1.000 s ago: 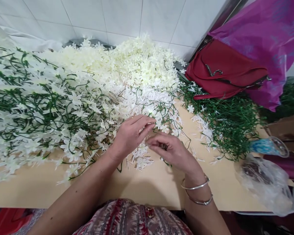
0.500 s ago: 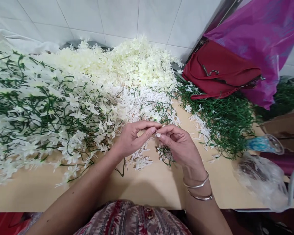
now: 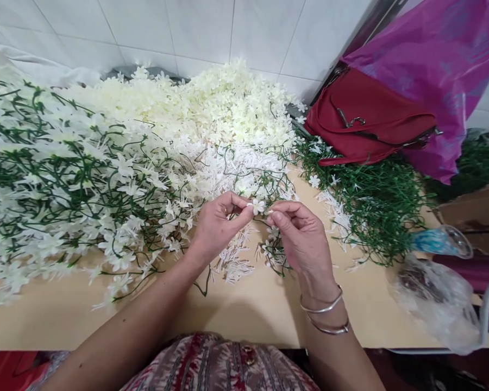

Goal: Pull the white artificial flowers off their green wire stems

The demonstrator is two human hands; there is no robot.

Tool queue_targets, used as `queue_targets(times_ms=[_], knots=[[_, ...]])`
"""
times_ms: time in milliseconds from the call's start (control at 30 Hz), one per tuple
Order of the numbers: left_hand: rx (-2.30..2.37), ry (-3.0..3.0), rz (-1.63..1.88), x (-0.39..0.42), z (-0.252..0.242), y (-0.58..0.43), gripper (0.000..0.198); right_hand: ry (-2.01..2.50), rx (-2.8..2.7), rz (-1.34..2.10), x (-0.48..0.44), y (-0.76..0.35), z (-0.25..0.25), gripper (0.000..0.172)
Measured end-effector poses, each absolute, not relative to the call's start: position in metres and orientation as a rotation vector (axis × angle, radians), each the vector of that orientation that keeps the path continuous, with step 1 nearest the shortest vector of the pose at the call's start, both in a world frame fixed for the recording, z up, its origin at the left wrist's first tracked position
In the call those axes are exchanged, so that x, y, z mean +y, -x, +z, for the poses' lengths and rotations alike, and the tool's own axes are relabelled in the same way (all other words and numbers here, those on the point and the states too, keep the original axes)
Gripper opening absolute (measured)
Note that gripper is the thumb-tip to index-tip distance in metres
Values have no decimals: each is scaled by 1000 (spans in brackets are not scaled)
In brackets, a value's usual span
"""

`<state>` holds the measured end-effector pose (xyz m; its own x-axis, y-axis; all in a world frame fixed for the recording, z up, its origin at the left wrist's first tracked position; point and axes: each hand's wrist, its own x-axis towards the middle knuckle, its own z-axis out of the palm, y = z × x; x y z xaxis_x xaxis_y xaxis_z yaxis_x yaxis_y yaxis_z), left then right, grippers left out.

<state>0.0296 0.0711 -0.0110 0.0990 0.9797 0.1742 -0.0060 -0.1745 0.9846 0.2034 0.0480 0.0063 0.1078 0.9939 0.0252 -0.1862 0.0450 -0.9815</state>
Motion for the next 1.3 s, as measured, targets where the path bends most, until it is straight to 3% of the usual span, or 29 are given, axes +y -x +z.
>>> queue_targets(times_ms=[567, 967, 1133, 1233, 1300], knots=[[805, -1096, 1210, 66, -6, -43, 12, 1183, -1328, 331, 35, -182, -3, 13], [784, -1153, 1261, 64, -8, -44, 9, 1223, -1481, 70, 32, -182, -1, 21], [805, -1253, 1276, 63, -8, -43, 6, 1224, -1248, 424, 34, -180, -1, 15], [772, -1236, 1263, 64, -7, -42, 6, 1260, -1169, 633, 39, -187, -1, 32], [754, -1217, 1246, 65, -7, -42, 7, 1271, -1241, 701, 42, -193, -2, 32]])
